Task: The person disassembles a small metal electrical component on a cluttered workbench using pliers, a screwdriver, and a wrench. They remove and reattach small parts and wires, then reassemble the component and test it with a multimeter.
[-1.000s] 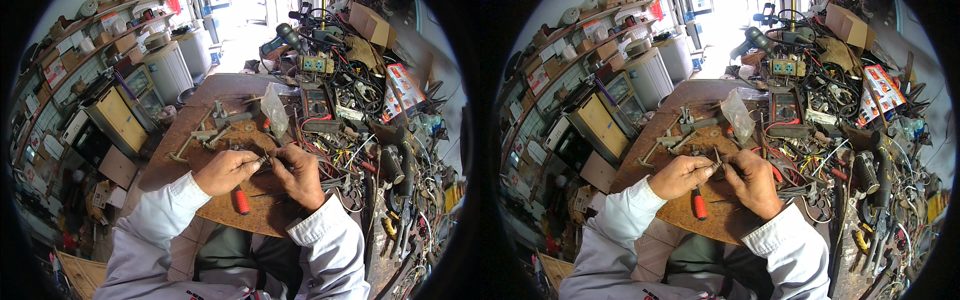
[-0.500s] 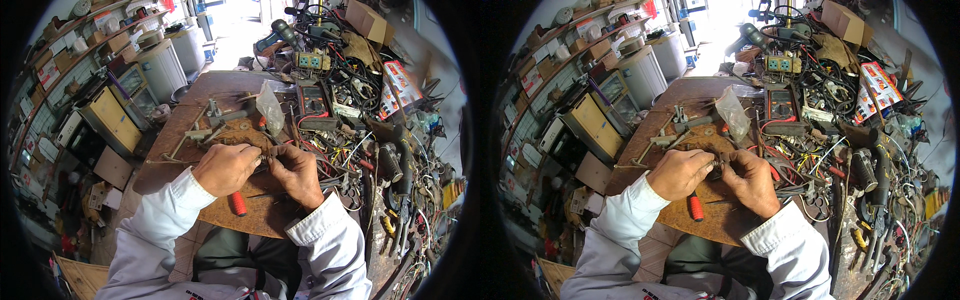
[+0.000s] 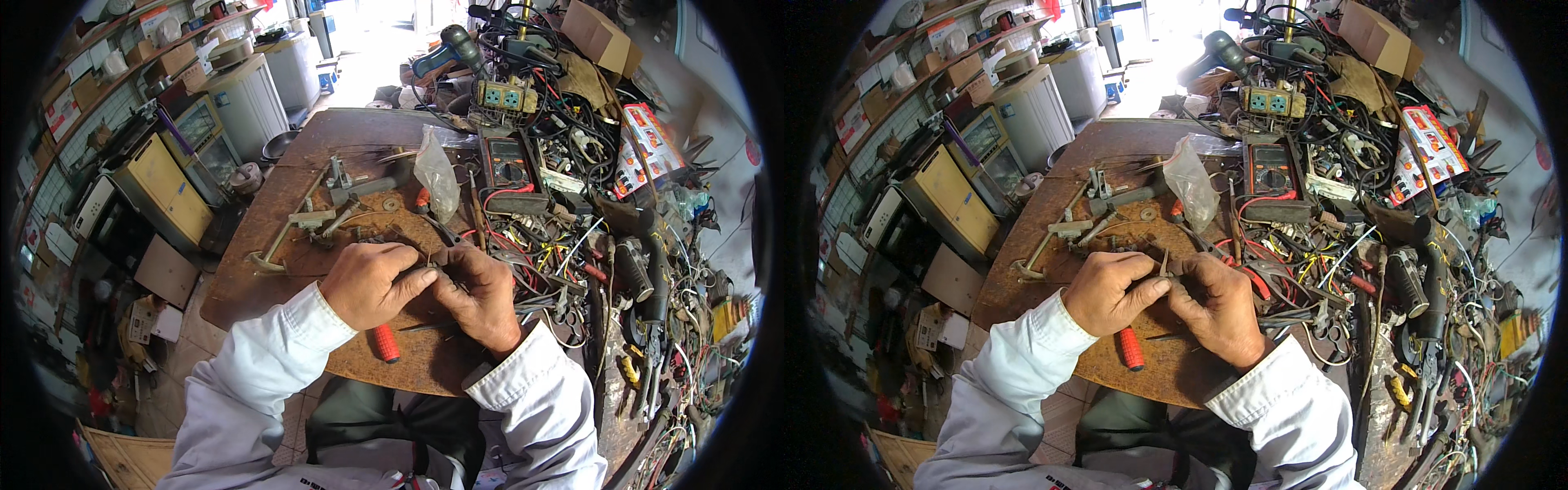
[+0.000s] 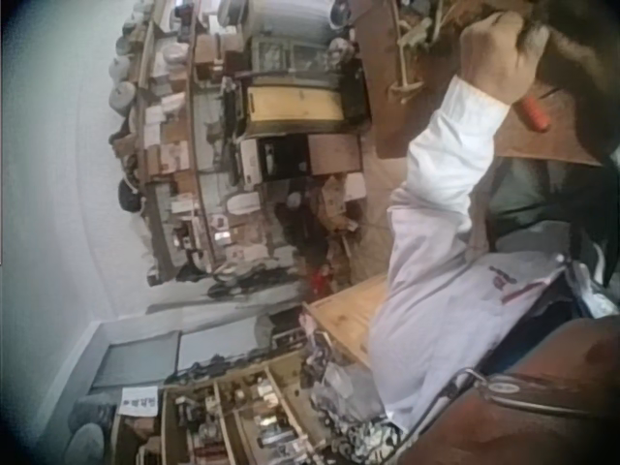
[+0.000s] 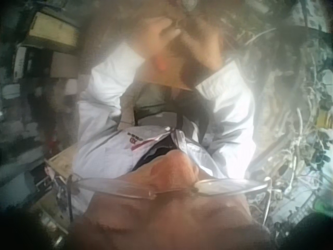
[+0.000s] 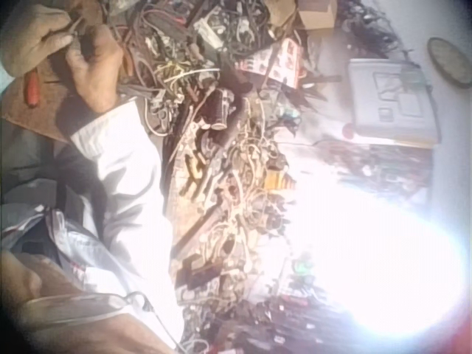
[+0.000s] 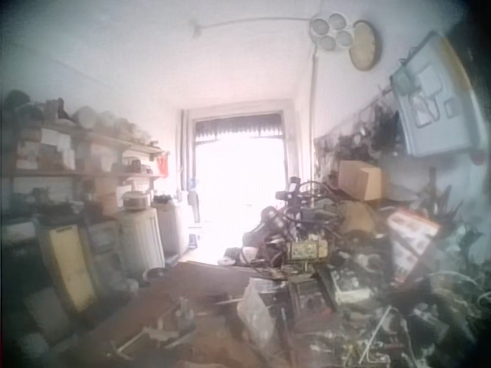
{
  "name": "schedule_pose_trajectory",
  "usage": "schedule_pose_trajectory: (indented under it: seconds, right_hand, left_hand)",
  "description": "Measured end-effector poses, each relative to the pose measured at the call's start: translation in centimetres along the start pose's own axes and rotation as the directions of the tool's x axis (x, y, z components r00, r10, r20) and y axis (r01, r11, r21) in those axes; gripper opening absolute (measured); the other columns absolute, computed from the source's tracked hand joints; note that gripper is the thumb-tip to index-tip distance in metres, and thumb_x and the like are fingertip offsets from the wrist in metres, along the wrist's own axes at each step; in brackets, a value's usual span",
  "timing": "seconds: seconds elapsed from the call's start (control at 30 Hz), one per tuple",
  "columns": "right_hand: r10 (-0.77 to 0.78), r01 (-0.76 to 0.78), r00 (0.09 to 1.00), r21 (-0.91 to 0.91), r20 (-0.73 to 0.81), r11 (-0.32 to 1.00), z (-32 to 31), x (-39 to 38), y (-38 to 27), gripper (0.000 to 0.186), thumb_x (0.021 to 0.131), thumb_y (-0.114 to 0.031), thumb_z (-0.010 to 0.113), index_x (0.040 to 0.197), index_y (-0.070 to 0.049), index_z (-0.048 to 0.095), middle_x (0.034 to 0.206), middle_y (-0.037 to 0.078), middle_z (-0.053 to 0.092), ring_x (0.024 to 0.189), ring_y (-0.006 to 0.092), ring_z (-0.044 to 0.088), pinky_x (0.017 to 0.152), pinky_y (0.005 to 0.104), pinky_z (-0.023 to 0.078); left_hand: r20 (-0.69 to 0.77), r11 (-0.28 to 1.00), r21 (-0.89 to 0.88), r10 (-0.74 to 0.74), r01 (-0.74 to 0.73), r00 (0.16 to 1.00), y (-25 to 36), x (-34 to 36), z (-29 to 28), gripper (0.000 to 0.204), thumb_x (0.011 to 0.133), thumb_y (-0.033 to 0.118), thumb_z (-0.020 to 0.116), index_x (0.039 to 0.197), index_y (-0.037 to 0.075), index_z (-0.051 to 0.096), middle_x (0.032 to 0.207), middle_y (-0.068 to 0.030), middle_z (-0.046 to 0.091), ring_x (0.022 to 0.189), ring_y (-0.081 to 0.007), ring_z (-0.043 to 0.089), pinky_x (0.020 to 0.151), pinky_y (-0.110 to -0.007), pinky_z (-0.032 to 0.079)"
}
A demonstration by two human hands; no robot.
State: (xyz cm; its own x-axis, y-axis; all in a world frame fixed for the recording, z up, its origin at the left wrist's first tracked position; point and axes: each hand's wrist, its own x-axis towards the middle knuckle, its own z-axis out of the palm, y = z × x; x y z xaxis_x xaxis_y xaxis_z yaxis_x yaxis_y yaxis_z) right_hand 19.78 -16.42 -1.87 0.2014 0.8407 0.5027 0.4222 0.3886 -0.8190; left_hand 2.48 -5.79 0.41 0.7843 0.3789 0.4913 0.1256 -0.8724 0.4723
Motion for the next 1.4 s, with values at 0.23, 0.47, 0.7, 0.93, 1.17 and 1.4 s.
schedule_pose_trajectory:
  seconds: [0.23,0.47,0.7,0.93,1.17,1.4]
  right_hand:
    - [-0.012,0.012,1.0,0.03,-0.004,0.999,0.2,0.0,0.8,0.021,0.087,-0.003,0.07,0.106,0.004,0.068,0.089,0.012,0.067,0.08,0.019,0.066,0.074,0.03,0.052]
    - [0.202,-0.082,0.923,0.346,-0.327,0.935,-2.5,1.4,0.5,0.016,0.095,-0.003,0.066,0.108,0.006,0.067,0.09,0.005,0.069,0.076,0.0095,0.061,0.069,0.0258,0.053]
    - [0.103,0.088,0.795,0.281,-0.598,0.956,-5.2,2.0,0.8,0.014,0.097,-0.004,0.063,0.105,0.007,0.065,0.078,0.004,0.063,0.065,0.0084,0.058,0.057,0.0241,0.05]
    - [0.128,-0.133,0.878,0.022,-0.461,0.991,-6.1,0.5,-0.7,0.014,0.096,-0.008,0.066,0.097,0.006,0.067,0.081,0.002,0.065,0.067,0.0072,0.058,0.06,0.0249,0.048]
    - [0.18,0.036,0.974,-0.877,0.138,0.479,-8.7,-4.5,-3.6,0.028,0.074,-0.005,0.069,0.102,-0.001,0.069,0.104,0.016,0.067,0.104,0.037,0.061,0.09,0.0453,0.051]
    - [0.02,0.149,0.986,-0.916,0.168,0.373,-9.0,-6.0,-3.0,0.025,0.077,-0.002,0.063,0.101,-0.004,0.071,0.102,0.015,0.068,0.101,0.0357,0.064,0.09,0.0447,0.05]
  left_hand:
    - [-0.017,1.0,-0.016,-0.015,0.014,1.0,-0.3,0.0,-0.3,0.027,0.098,0.023,0.064,0.088,-0.002,0.062,0.072,-0.0177,0.059,0.064,-0.0385,0.06,0.057,-0.042,0.047]
    - [-0.138,0.992,0.033,-0.117,0.122,0.983,-1.0,0.4,-0.8,0.029,0.096,0.024,0.064,0.08,0.001,0.058,0.072,-0.0189,0.06,0.066,-0.0421,0.061,0.058,-0.047,0.046]
    - [-0.335,0.985,0.146,-0.033,0.086,0.942,-1.7,0.3,-0.3,0.023,0.094,0.019,0.067,0.082,0.001,0.058,0.076,-0.0179,0.061,0.068,-0.041,0.063,0.057,-0.046,0.048]
    - [-0.365,0.967,0.221,-0.036,0.124,0.93,-1.8,0.4,-0.3,0.022,0.093,0.02,0.068,0.082,0.003,0.06,0.077,-0.015,0.064,0.069,-0.0383,0.065,0.058,-0.046,0.05]
    - [-0.356,0.998,0.045,-0.019,0.038,0.934,-1.3,-0.2,-1.3,0.025,0.096,0.021,0.065,0.087,-0.002,0.062,0.076,-0.0196,0.061,0.068,-0.0408,0.062,0.059,-0.045,0.046]
    - [-0.316,0.987,0.118,-0.062,0.104,0.947,-0.6,-1.5,-4.1,0.03,0.098,0.024,0.063,0.082,-0.001,0.059,0.07,-0.0232,0.058,0.065,-0.0438,0.06,0.057,-0.046,0.044]
